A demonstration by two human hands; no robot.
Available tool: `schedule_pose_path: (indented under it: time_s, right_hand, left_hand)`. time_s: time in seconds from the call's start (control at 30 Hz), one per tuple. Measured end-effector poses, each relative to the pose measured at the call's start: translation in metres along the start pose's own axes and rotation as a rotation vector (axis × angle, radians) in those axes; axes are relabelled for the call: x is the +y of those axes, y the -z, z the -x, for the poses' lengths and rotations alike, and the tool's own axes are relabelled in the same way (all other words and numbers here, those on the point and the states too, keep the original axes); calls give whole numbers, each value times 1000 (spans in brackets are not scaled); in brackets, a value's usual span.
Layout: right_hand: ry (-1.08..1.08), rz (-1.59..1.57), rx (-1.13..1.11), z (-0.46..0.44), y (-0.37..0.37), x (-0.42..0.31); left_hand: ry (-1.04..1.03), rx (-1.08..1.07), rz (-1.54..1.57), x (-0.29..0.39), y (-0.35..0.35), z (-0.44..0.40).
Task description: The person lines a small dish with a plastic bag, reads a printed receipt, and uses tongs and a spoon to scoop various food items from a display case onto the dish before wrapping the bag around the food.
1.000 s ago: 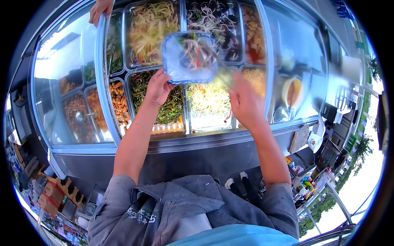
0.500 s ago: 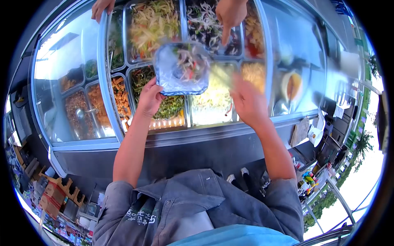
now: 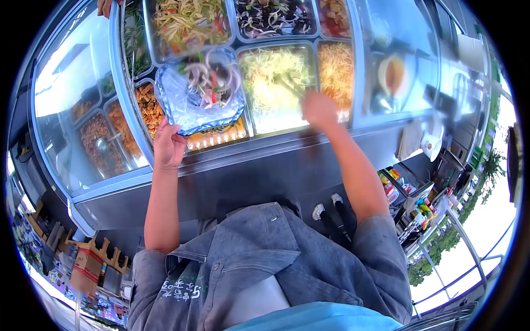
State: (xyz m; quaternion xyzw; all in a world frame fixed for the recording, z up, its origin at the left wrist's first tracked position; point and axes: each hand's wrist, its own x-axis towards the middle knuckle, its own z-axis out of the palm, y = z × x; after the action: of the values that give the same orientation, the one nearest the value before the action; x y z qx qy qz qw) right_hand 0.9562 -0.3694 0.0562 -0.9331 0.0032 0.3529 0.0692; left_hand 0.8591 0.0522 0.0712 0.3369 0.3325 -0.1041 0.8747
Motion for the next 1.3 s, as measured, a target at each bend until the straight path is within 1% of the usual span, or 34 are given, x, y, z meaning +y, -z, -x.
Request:
schedule_pose_path:
  time_s: [0.03,0.07,0.1,0.17,0.2,0.23,0.27,0.33,0.37,0.4,0.43,0.5,0.57,0.63,0.67,0.8,0.87,0.9,0.97,1.03,1.07,1.17,1.23,1.3]
  right_hand:
    - [-2,67,-26,10,16,-14]
    - [17,118,-94,11,20,-15]
    - [14,115,-94,18,21,-9]
    - [198,150,-14,32,24,6]
    - [125,151,-67,43,38,-7]
    - [100,212,-67,47,38,-16]
    - [83,208,-54,49,36,-27]
    - [67,205,-37,47,26,-37]
    - [71,257,-34,38,11,-35]
    - [74,306,-31,37,10,-43]
    - [60,325,-78,37,19,-44]
    - [92,317,-32,42,28,-33]
    - [46,281,-7,54,43,-28]
    - [78,281,3,66,56,-12]
    - [83,223,38,77,64,-5]
    - [7,153,98,142,124,-15]
    - [44,161,223,176,155,-25]
    - [44,167,228,190,168,-28]
    - [90,112,304,216,190,-34]
    - [100,95,319,234,209,-43]
    - [115,72,332,240,216,-48]
    - [155,60,304,243,228,-64]
    - [177,19,296,233,219,-77]
    - [202,-24,287,213,204,-88]
  left_hand:
    - [2,-6,-2,0,0,1]
    - [5,-13,-16,0,-1,2]
    - [7,-18,-30,0,-1,3]
    - [9,-14,-39,1,3,7]
    - [10,-10,-39,2,0,10]
    - [11,-9,-39,3,-2,12]
    - [15,-31,-45,3,2,12]
    - [10,-40,-42,1,6,14]
    - [8,-41,-41,2,9,16]
    - [-3,-18,-50,5,-2,21]
    - [-4,-19,-55,5,1,20]
    - [13,-23,-75,0,13,11]
    - [26,-58,-81,-5,18,-3]
    - [42,-57,-140,-12,16,-12]
    - [50,-86,-172,-14,14,-17]
    - [73,-130,-190,-35,0,-45]
    - [92,-156,-189,-48,-10,-59]
    - [102,-181,-196,-53,-13,-64]
    - [117,-159,-181,-58,-34,-63]
    - [120,-247,-198,-66,-49,-69]
    - [150,-258,-184,-68,-58,-66]
    - [163,-312,-176,-83,-72,-67]
    - [181,-318,-184,-86,-87,-57]
    - [183,-330,-121,-88,-96,-48]
